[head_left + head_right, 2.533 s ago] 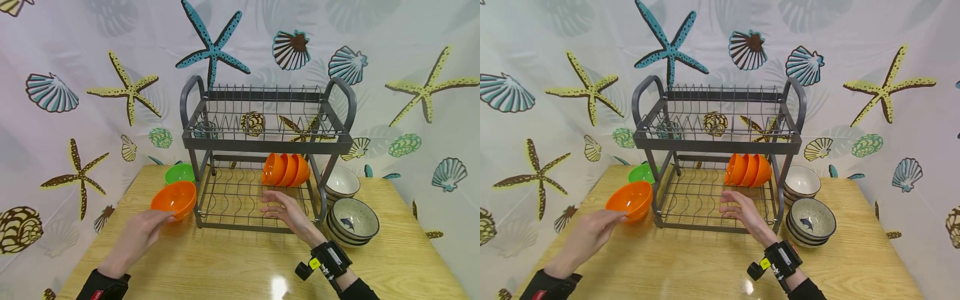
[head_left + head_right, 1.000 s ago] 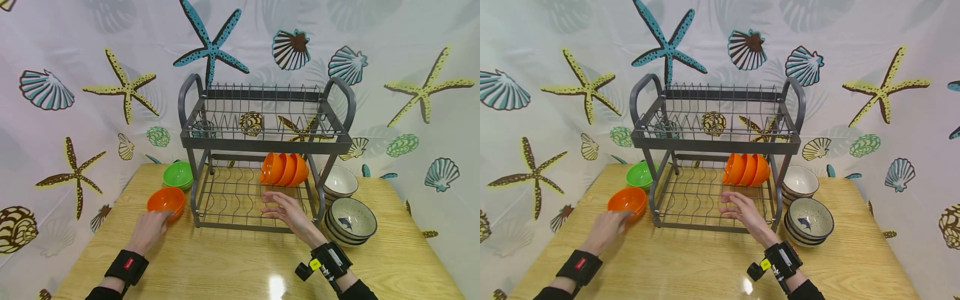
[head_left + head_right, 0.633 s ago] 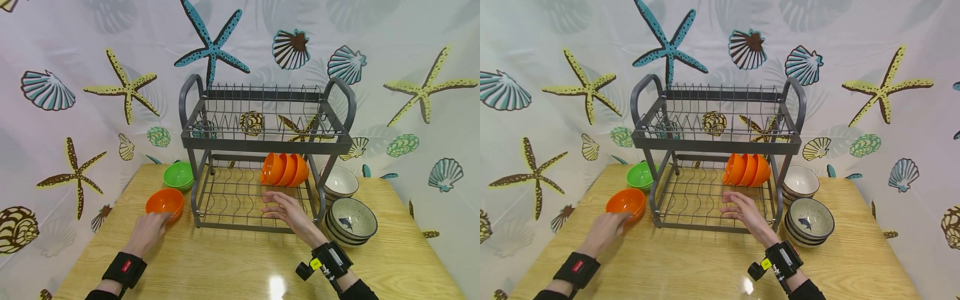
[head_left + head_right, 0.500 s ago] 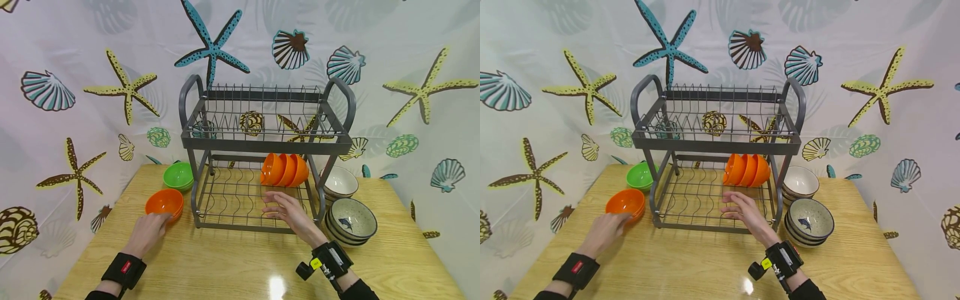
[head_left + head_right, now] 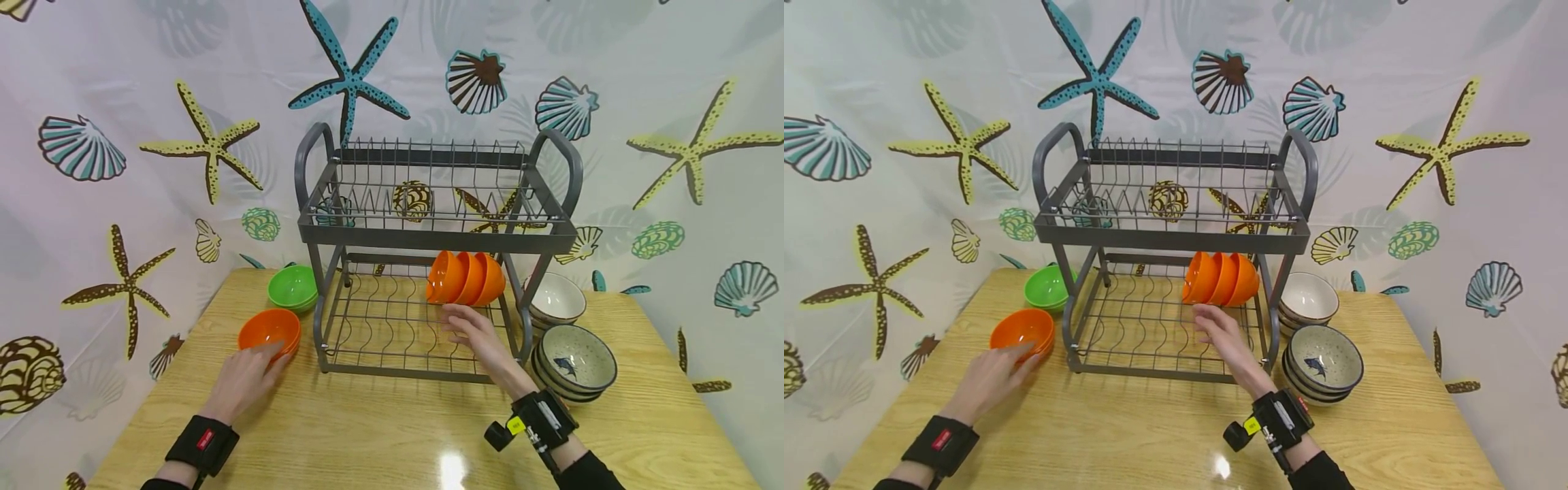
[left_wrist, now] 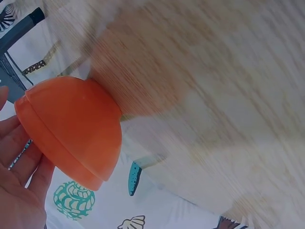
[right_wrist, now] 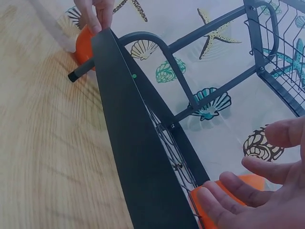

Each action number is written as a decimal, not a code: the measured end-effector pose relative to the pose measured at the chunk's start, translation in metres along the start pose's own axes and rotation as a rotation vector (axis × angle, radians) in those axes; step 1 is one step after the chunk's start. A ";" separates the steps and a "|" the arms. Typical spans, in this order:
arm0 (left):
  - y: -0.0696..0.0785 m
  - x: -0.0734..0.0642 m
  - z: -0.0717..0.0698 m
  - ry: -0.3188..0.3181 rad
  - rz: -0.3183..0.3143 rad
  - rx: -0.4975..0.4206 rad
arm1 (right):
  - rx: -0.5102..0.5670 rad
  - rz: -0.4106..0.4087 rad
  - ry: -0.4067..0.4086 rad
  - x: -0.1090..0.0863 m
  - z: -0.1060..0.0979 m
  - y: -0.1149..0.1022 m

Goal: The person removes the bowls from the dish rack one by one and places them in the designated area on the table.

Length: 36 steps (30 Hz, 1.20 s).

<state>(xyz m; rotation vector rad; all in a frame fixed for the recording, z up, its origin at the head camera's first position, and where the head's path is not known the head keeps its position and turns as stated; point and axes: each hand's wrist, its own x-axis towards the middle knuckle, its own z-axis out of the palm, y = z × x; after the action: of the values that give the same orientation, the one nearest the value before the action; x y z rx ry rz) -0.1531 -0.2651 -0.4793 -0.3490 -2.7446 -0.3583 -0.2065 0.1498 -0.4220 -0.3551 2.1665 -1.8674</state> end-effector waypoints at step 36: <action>0.033 -0.008 0.014 0.047 -0.005 -0.218 | -0.632 -0.163 0.101 0.042 0.005 -0.026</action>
<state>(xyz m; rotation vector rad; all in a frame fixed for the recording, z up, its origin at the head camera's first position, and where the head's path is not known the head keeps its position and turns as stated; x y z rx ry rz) -0.1410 -0.2311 -0.4882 -0.3836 -2.6658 -0.6618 -0.2437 0.1268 -0.3990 -0.5778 2.8378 -1.2367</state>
